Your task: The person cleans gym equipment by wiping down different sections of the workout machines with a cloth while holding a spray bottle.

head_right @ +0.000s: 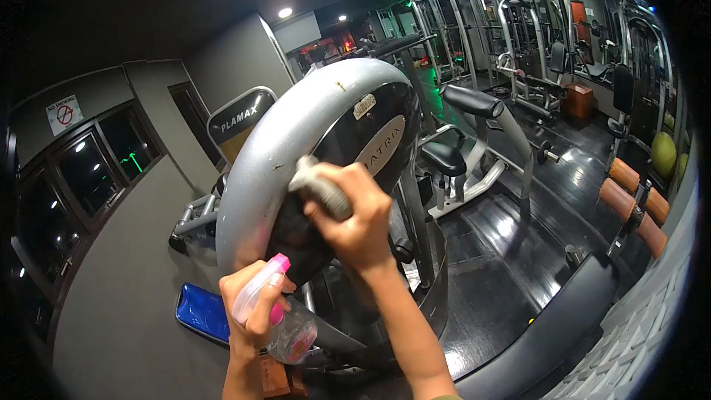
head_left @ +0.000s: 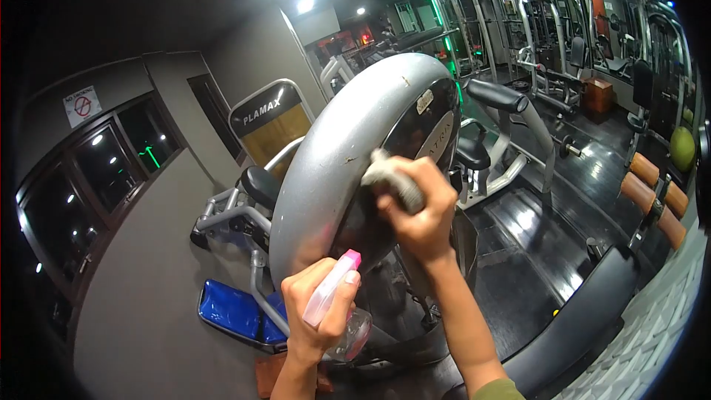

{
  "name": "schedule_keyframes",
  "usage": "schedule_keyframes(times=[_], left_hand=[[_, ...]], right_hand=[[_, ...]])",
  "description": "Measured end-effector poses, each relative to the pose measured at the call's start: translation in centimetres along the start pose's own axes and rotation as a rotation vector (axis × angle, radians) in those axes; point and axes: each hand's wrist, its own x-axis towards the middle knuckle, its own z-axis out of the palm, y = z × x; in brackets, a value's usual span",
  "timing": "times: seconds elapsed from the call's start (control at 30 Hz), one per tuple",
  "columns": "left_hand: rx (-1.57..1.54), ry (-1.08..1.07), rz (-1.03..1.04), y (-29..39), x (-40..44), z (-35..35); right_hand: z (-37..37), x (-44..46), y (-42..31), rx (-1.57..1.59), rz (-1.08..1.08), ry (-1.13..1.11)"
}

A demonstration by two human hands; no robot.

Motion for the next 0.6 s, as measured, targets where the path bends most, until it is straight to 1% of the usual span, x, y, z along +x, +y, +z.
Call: schedule_keyframes(times=[0.07, 0.13, 0.17, 0.2, 0.27, 0.3, 0.4, 0.43, 0.47, 0.53, 0.6], left_hand=[[-0.037, 0.020, 0.015, -0.6, -0.4, 0.5], [-0.073, 0.022, 0.014, -1.6, -1.1, 0.9], [-0.113, 0.036, -0.004, -2.0, -1.5, 1.4], [-0.155, 0.049, -0.023, -2.2, -1.8, 1.8], [-0.150, 0.051, -0.050, -2.4, -2.1, 2.3], [-0.147, 0.055, -0.042, -2.5, -2.2, 2.4], [-0.136, 0.080, -0.002, -3.3, -2.2, 2.9], [-0.132, 0.090, 0.011, -3.5, -2.2, 3.0], [-0.142, 0.088, 0.004, -3.5, -2.3, 3.0], [-0.159, 0.092, -0.008, -3.4, -2.2, 3.0], [-0.181, 0.086, -0.061, -3.1, -2.3, 3.2]], right_hand=[[0.0, -1.8, -0.4, 0.039, -0.100, -0.142], [-0.3, -4.3, -0.1, 0.008, -0.046, -0.188], [-0.8, -4.7, 0.8, -0.003, -0.035, -0.145], [-1.1, -4.6, 1.5, -0.009, 0.027, -0.046], [-1.7, -4.2, 1.8, -0.013, 0.409, 0.063], [-1.7, -4.3, 2.9, -0.128, 0.258, 0.084], [-1.0, -5.6, 3.1, -0.013, 0.009, 0.012], [-1.0, -6.5, 3.1, -0.002, -0.035, -0.060], [-0.9, -7.2, 3.0, 0.052, -0.042, -0.114], [-1.3, -7.5, 3.9, 0.065, -0.056, -0.118], [-1.8, -6.6, 4.7, -0.010, 0.028, -0.023]])
